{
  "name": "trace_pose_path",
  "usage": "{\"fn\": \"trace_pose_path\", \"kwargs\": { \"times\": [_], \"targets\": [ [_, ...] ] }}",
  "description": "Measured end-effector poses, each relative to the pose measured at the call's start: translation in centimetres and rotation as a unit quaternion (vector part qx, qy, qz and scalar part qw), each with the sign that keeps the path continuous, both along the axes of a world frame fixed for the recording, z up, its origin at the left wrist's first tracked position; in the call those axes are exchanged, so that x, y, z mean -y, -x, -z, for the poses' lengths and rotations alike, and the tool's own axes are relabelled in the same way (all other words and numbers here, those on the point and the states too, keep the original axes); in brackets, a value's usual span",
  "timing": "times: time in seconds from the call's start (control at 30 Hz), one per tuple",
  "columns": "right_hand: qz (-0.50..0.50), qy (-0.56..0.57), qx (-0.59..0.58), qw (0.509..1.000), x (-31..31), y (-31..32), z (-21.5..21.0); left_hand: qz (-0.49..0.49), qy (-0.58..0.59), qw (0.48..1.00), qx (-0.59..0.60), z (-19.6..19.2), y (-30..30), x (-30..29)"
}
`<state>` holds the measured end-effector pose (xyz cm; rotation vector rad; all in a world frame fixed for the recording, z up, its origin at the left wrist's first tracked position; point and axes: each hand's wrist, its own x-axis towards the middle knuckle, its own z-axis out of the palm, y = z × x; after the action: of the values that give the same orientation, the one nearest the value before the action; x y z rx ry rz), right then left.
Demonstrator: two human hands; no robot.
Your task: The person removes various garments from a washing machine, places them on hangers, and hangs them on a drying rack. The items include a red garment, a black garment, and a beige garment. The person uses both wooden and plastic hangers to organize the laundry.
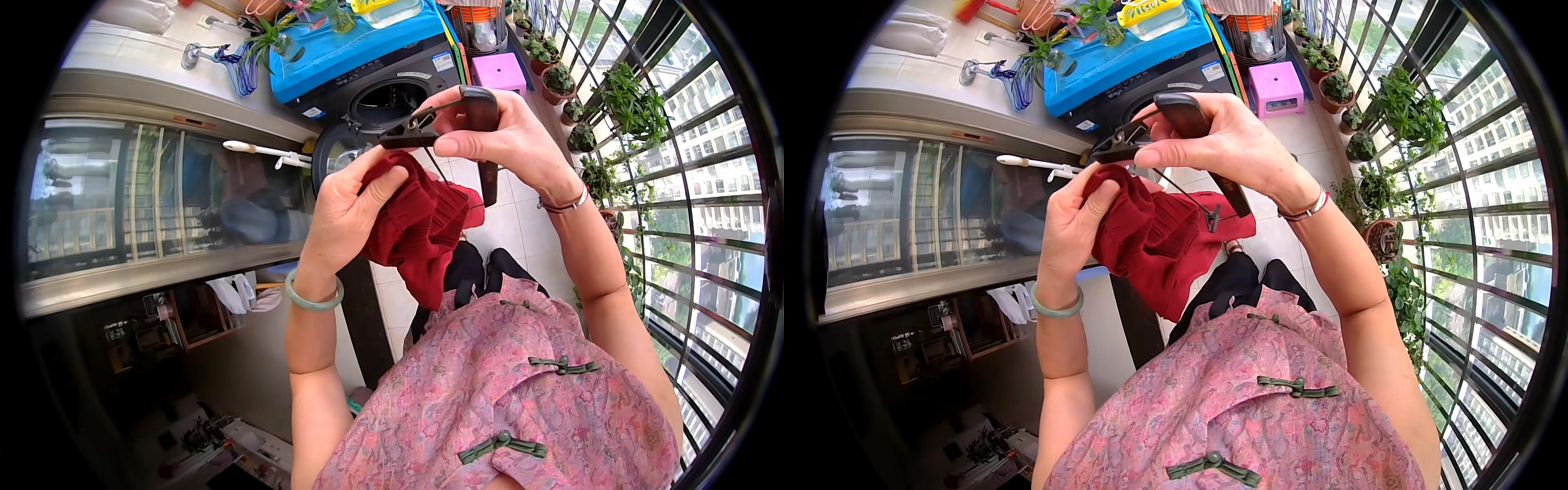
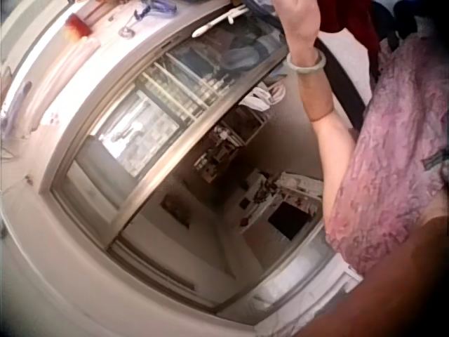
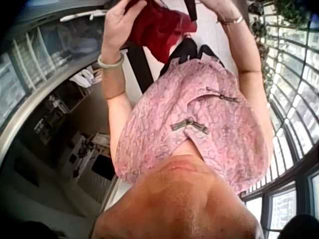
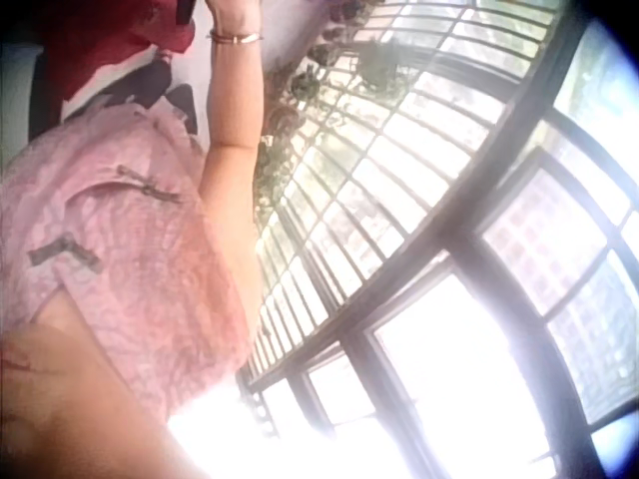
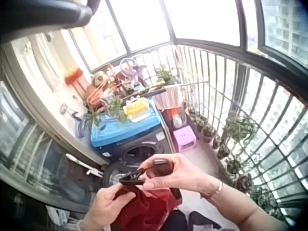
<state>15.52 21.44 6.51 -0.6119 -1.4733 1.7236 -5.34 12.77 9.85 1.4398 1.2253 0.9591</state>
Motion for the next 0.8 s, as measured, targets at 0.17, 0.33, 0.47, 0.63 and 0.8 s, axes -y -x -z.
{"fn": "trace_pose_path", "kwargs": {
  "times": [0.17,0.33,0.47,0.63,0.8],
  "targets": [
    [0.023,-0.079,0.023,0.996,3.8,-0.4,-2.5,-0.014,-0.031,0.999,0.02,-2.0,0.9,3.5],
    [0.065,-0.13,-0.009,0.989,6.1,0.1,-2.4,0.002,-0.209,0.97,-0.126,-4.2,2.7,6.0],
    [0.073,-0.168,-0.02,0.983,7.3,0.3,-2.9,-0.014,-0.27,0.943,-0.193,-6.1,4.8,8.0],
    [0.055,-0.214,-0.039,0.974,8.7,1.8,-3.3,-0.048,-0.097,0.993,-0.049,-6.5,4.6,11.1],
    [0.032,-0.198,-0.054,0.978,10.0,2.8,-2.7,-0.093,-0.051,0.992,-0.072,-7.1,4.6,12.5]
  ]
}}
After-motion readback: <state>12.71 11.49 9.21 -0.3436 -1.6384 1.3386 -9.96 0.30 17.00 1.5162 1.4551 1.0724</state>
